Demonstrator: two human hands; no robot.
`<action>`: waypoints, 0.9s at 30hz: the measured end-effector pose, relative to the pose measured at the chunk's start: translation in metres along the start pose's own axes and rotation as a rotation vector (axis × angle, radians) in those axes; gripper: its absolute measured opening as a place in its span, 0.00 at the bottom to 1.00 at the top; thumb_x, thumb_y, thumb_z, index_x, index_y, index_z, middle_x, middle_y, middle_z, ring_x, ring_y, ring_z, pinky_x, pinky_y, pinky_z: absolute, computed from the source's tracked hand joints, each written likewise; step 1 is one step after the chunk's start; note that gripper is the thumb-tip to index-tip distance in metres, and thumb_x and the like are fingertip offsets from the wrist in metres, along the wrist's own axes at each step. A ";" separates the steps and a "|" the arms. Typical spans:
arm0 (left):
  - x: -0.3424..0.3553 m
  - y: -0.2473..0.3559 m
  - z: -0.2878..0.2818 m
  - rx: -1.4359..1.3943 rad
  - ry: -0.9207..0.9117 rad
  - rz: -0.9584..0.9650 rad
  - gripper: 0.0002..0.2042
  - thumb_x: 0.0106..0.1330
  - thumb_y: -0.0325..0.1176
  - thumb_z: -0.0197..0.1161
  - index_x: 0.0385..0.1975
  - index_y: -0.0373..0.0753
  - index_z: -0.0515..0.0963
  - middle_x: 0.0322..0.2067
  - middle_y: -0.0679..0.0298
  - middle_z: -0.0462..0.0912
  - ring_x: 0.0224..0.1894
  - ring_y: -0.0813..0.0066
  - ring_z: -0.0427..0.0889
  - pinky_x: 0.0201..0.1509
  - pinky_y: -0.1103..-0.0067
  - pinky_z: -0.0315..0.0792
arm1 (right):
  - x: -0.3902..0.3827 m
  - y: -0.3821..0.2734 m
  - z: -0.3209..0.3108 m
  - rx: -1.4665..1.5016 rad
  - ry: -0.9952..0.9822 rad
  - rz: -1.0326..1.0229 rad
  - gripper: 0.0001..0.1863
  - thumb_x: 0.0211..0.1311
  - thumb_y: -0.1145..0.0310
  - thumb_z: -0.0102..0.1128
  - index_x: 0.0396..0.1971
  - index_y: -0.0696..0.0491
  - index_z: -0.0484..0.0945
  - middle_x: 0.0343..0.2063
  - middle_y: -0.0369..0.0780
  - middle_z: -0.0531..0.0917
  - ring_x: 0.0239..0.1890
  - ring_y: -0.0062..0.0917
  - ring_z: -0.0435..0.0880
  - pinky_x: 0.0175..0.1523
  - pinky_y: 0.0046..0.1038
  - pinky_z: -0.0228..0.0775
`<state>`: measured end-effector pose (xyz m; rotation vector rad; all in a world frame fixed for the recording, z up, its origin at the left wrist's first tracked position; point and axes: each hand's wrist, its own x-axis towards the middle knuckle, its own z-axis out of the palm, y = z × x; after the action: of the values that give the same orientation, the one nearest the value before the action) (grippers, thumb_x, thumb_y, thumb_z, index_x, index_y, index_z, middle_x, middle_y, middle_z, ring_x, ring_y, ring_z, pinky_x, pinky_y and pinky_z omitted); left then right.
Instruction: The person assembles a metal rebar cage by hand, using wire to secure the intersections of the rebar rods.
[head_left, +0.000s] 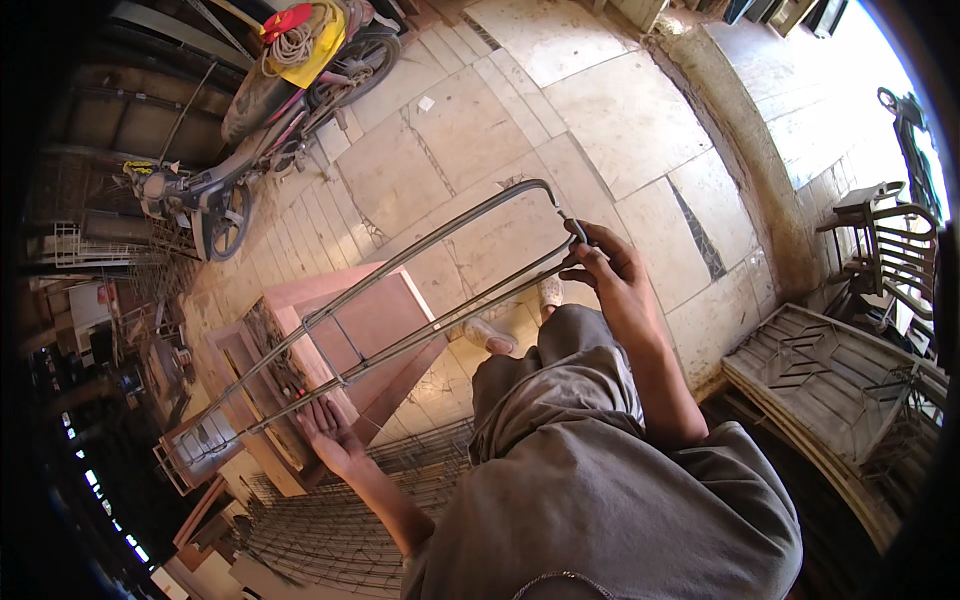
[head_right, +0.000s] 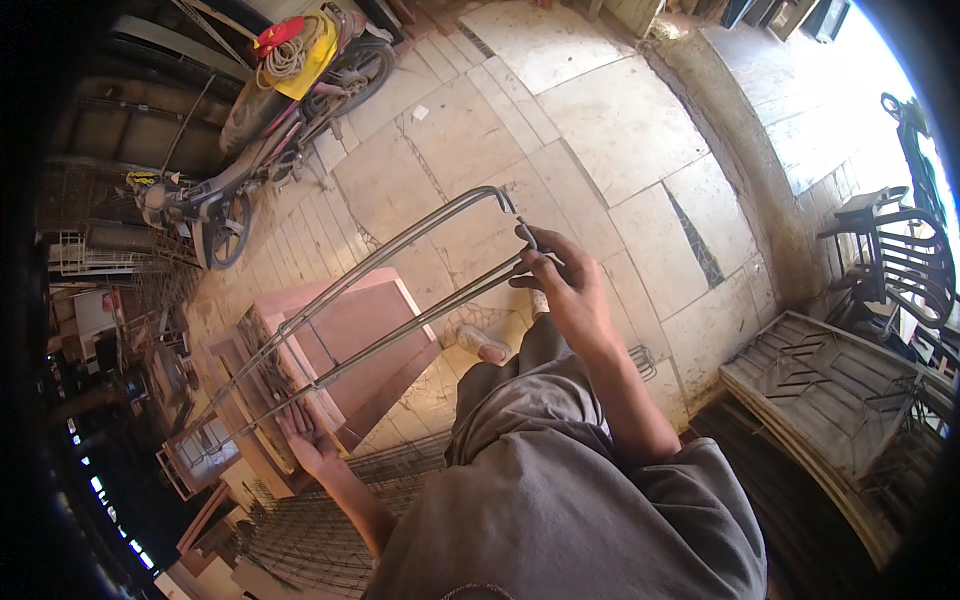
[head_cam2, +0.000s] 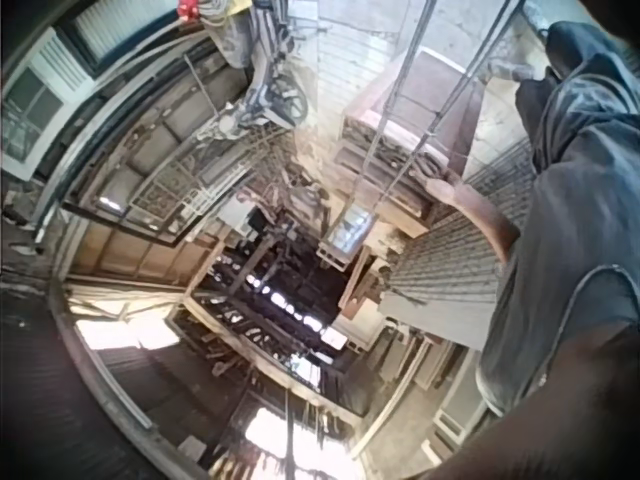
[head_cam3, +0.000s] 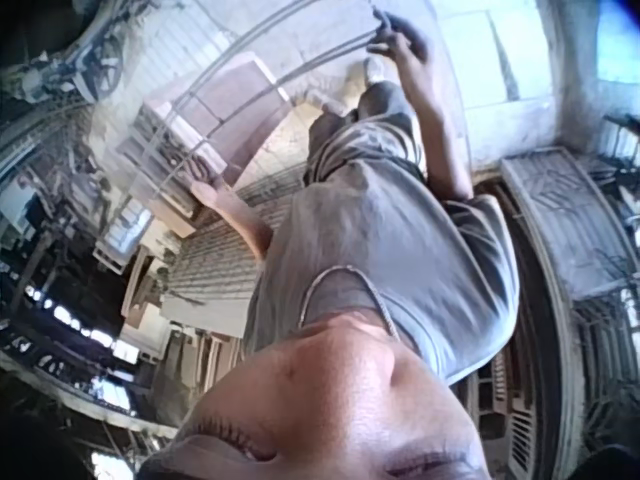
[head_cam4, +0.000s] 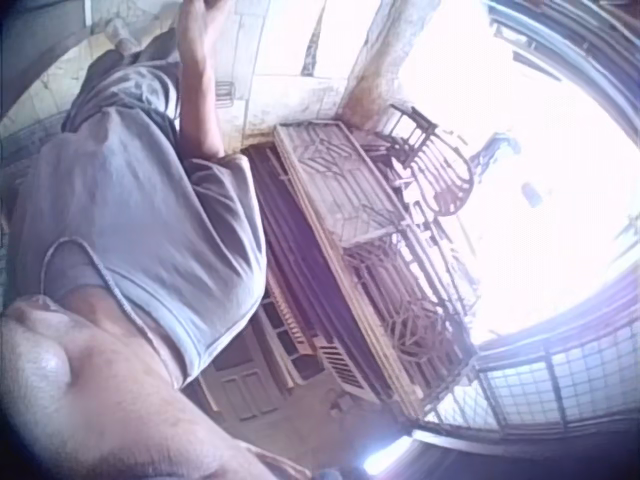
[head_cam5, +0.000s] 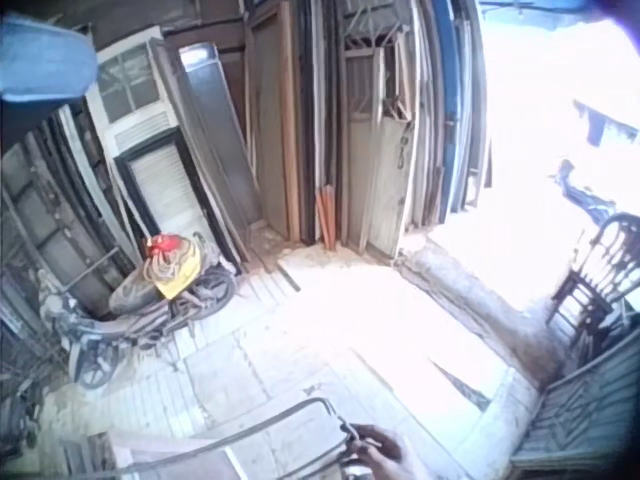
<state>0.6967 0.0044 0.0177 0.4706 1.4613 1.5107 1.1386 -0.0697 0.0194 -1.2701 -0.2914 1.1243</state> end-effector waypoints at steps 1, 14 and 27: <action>0.008 -0.004 -0.003 -0.029 -0.022 0.009 0.25 0.72 0.42 0.57 0.60 0.27 0.66 0.61 0.50 0.70 0.62 0.65 0.71 0.67 0.72 0.68 | -0.001 -0.002 0.000 -0.008 -0.001 0.004 0.18 0.70 0.70 0.52 0.56 0.63 0.72 0.43 0.41 0.79 0.43 0.23 0.81 0.49 0.28 0.78; 0.034 -0.022 -0.014 -0.109 0.008 -0.016 0.19 0.71 0.35 0.58 0.56 0.30 0.69 0.55 0.55 0.75 0.59 0.67 0.74 0.66 0.73 0.71 | 0.000 -0.006 -0.011 -0.053 -0.101 0.024 0.21 0.73 0.65 0.52 0.58 0.62 0.71 0.38 0.38 0.79 0.41 0.22 0.81 0.50 0.27 0.76; -0.105 -0.012 0.113 0.735 0.049 0.934 0.21 0.69 0.41 0.60 0.53 0.28 0.72 0.54 0.51 0.75 0.55 0.62 0.75 0.56 0.72 0.72 | 0.007 -0.006 -0.015 -0.248 -0.090 -0.061 0.19 0.71 0.65 0.55 0.53 0.63 0.75 0.32 0.35 0.79 0.37 0.18 0.76 0.44 0.23 0.69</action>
<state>0.8418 -0.0199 0.0651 1.7523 1.9453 1.5853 1.1560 -0.0724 0.0166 -1.4197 -0.5468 1.1194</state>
